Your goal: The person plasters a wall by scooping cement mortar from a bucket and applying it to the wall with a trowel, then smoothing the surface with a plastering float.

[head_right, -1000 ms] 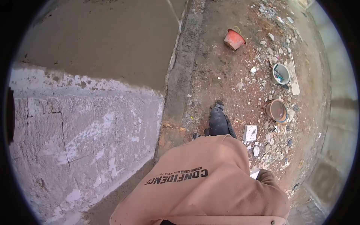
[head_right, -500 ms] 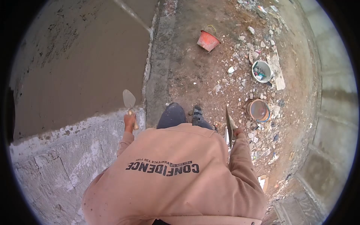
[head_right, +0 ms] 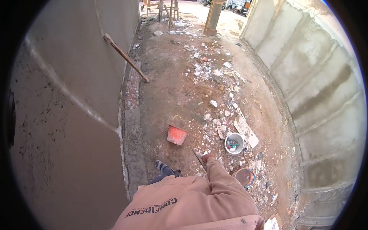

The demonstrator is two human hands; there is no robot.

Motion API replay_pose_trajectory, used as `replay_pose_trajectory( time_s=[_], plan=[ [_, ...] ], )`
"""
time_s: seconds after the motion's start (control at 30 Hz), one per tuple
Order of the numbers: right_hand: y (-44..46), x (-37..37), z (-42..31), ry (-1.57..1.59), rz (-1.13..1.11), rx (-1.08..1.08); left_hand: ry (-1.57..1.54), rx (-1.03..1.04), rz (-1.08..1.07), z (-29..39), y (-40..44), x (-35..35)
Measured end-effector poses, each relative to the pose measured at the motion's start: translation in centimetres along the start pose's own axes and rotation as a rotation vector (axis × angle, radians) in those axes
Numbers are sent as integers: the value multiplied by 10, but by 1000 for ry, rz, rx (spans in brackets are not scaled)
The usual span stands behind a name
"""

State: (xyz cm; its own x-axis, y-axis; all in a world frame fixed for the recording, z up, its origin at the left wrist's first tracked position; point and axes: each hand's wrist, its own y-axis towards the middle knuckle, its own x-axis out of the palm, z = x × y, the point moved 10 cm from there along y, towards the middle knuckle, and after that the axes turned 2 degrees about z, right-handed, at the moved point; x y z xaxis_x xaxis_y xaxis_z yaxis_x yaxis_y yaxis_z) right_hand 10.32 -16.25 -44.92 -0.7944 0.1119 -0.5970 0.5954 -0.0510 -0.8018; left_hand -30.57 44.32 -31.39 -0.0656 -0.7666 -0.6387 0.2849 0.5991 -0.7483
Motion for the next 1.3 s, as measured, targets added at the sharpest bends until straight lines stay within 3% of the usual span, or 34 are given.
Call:
replay_pose_trajectory(
  time_s=[0.07,0.1,0.2,0.23,0.27,0.4,0.43,0.47,0.53,0.63,0.73,0.8,0.9,1.0,1.2,1.23,1.27,1.3],
  plan=[
    [82,-21,-31,-260,-19,-198,-8,-42,-22,37,32,-15],
    [97,-64,-45,-100,84,-144,-40,-55,-17,60,50,-25],
    [106,-166,-88,26,31,-48,-170,-62,50,114,100,-68],
    [127,-193,-109,-69,-23,-106,-225,-54,89,136,115,-87],
    [192,-202,-131,-129,59,-173,-294,-32,133,157,133,-108],
    [214,-382,-267,-406,179,-294,-714,48,231,291,156,-204],
    [230,-423,-304,-439,216,-322,-805,-37,198,301,178,-203],
    [249,-462,-343,-459,252,-346,-780,-58,208,313,200,-206],
    [300,-522,-391,-283,171,-104,-676,-108,264,334,204,-210],
    [385,-583,-465,-265,277,-135,-605,-203,268,391,193,-193],
    [452,-599,-520,-5,-100,-85,-474,-274,176,439,174,-159],
    [374,-667,-593,263,-213,-77,-397,-308,116,469,166,-138],
    [438,-659,-647,705,-384,52,-323,-338,63,513,168,-117],
    [498,-656,-713,974,-602,6,-316,-341,73,570,194,-126],
    [551,-707,-821,1211,-574,60,-174,-257,98,655,239,-138],
    [581,-710,-844,1270,-557,93,-221,-271,103,668,242,-139],
    [609,-700,-855,1314,-542,149,-611,-472,65,684,240,-138],
    [627,-686,-856,1359,-526,215,-677,-472,110,712,235,-160]
  ],
)
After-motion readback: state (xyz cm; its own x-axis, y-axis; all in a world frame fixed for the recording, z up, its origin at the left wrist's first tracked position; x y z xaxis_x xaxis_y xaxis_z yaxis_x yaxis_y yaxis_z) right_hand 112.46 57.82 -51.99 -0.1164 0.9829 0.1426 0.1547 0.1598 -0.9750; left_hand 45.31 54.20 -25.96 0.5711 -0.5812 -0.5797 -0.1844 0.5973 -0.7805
